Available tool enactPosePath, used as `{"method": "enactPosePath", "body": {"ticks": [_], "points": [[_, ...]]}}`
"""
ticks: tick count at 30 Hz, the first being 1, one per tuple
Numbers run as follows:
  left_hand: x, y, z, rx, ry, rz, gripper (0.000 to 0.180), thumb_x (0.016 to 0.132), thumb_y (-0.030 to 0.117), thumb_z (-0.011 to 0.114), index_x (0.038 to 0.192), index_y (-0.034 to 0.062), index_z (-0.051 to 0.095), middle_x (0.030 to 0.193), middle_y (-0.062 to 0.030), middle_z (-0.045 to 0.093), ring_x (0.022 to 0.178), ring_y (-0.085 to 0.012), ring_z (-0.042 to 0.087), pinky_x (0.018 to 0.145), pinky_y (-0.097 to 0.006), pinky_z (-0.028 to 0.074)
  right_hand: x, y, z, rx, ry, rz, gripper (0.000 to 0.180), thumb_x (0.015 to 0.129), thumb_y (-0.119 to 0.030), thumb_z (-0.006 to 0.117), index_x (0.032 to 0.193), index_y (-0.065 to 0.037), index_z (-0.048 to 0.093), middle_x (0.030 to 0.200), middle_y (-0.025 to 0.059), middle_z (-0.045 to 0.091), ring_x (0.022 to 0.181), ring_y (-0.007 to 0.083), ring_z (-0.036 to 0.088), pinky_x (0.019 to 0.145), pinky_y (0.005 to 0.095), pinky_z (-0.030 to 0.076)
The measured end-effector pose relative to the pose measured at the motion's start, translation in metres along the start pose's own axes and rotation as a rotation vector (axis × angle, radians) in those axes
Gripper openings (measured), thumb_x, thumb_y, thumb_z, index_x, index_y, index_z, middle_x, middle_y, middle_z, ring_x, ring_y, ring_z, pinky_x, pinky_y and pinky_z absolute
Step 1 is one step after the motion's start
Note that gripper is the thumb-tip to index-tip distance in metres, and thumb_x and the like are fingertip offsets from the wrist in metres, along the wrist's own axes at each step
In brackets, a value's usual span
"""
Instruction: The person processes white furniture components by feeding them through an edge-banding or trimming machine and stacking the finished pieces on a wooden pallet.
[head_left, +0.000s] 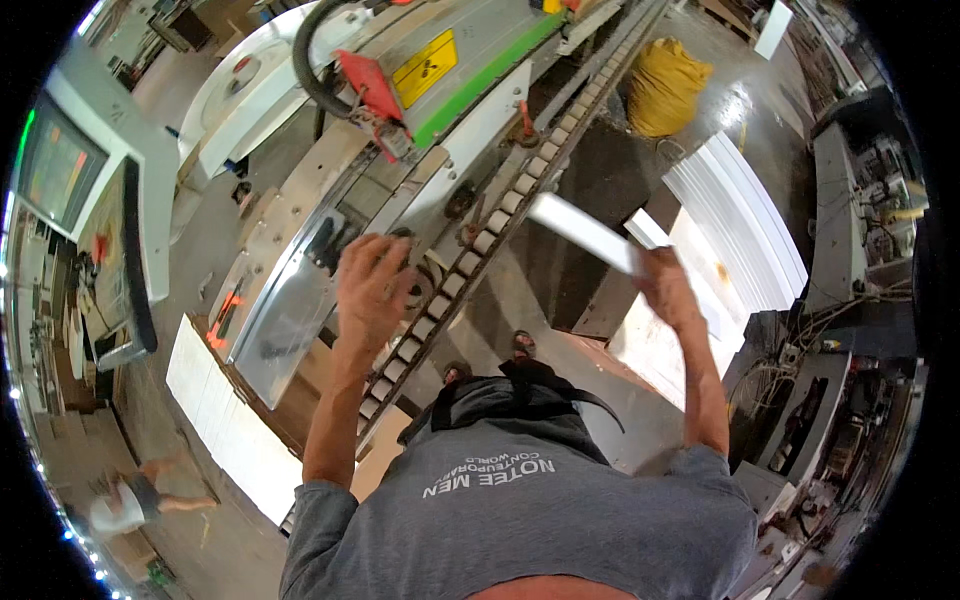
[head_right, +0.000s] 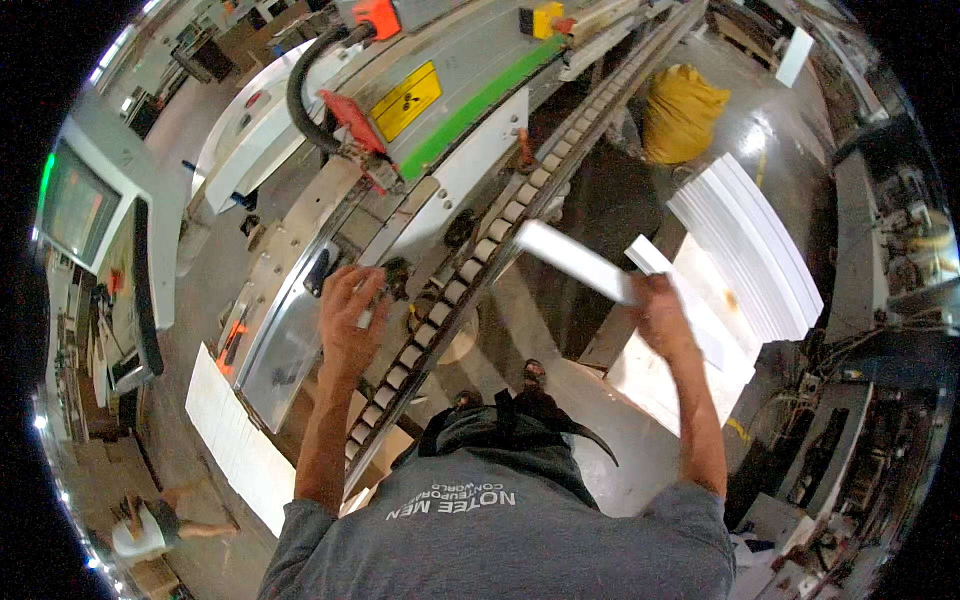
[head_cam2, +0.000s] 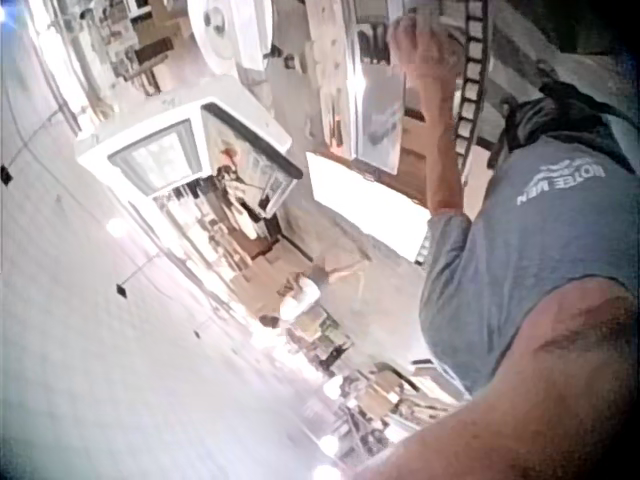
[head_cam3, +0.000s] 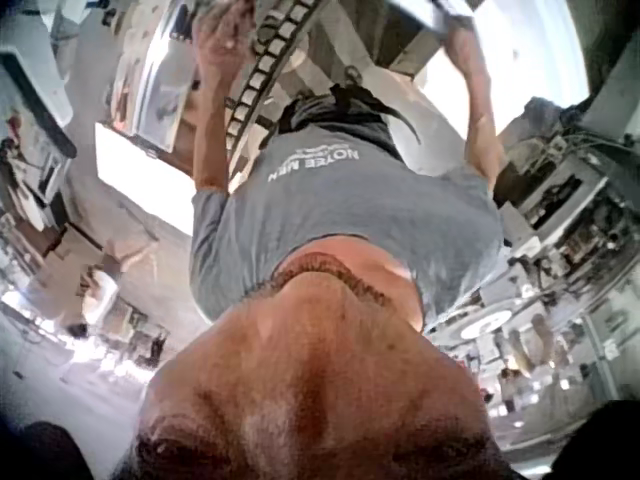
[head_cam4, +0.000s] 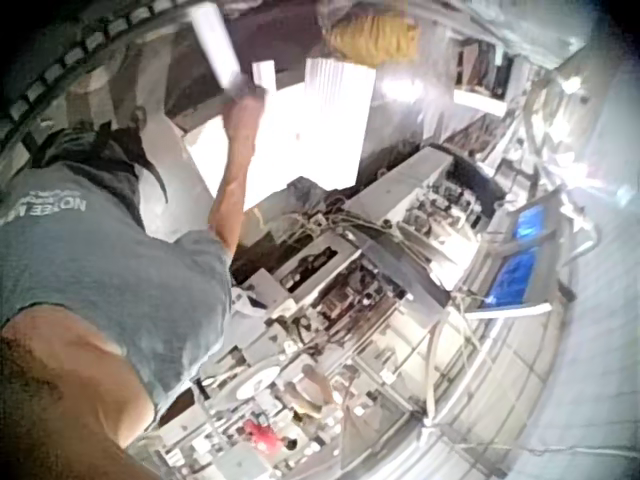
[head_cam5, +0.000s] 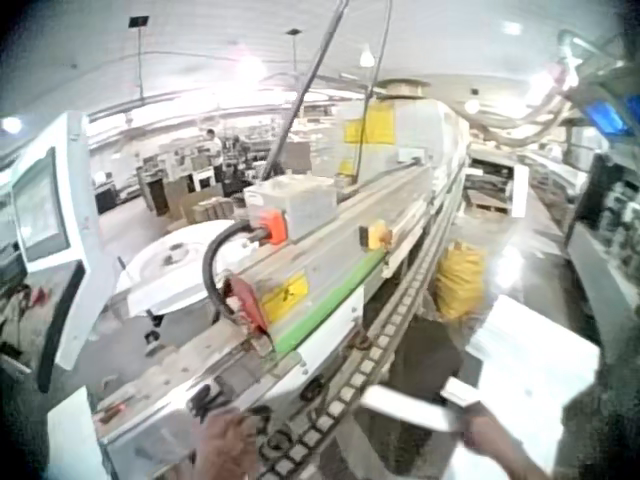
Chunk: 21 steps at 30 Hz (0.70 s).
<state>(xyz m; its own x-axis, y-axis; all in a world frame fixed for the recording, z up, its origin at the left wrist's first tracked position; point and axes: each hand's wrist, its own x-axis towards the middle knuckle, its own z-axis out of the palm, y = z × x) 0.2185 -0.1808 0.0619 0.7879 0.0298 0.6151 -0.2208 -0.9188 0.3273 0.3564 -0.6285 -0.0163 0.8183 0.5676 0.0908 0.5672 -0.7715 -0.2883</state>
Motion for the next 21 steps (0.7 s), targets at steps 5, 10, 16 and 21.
{"method": "enactPosePath", "body": {"ticks": [5,10,16,21], "points": [[-0.020,0.013,-0.037,0.036,-0.187,0.108,0.049,0.071,0.009,0.082,0.117,0.0075,0.066,0.119,-0.0153,0.062,0.113,-0.0341,0.059,0.095,-0.047,0.047,0.073,-0.169,0.003,0.308,-0.180,-0.453,0.051,0.077,-0.006,0.074,0.125,0.003,0.059,0.117,0.0199,0.061,0.110,0.0365,0.054,0.102,0.0448,0.047],[-0.080,-0.034,-0.105,0.110,-0.264,-0.024,0.049,0.069,0.008,0.082,0.116,0.0060,0.066,0.119,-0.0133,0.063,0.109,-0.0333,0.059,0.088,-0.045,0.045,0.124,-0.262,0.036,0.336,-0.238,-0.705,0.058,0.077,-0.005,0.073,0.131,0.001,0.053,0.116,0.0155,0.056,0.111,0.0351,0.049,0.098,0.0451,0.043],[-0.173,-0.086,-0.150,0.291,-0.003,-0.223,0.039,0.072,0.004,0.079,0.110,0.0028,0.071,0.115,-0.0133,0.066,0.100,-0.0333,0.060,0.084,-0.043,0.046,0.153,-0.375,0.094,0.525,0.045,-0.866,0.052,0.080,-0.005,0.070,0.129,0.002,0.056,0.119,0.0148,0.056,0.114,0.0353,0.047,0.100,0.0468,0.041],[-0.216,-0.124,-0.164,0.337,0.084,-0.391,0.028,0.079,0.009,0.077,0.107,0.0032,0.073,0.113,-0.0144,0.067,0.098,-0.0334,0.061,0.086,-0.043,0.047,0.137,-0.419,0.127,1.028,-0.059,-0.424,0.048,0.090,-0.013,0.067,0.132,0.007,0.055,0.113,0.0208,0.060,0.085,0.0301,0.061,0.076,0.0414,0.054]]}}
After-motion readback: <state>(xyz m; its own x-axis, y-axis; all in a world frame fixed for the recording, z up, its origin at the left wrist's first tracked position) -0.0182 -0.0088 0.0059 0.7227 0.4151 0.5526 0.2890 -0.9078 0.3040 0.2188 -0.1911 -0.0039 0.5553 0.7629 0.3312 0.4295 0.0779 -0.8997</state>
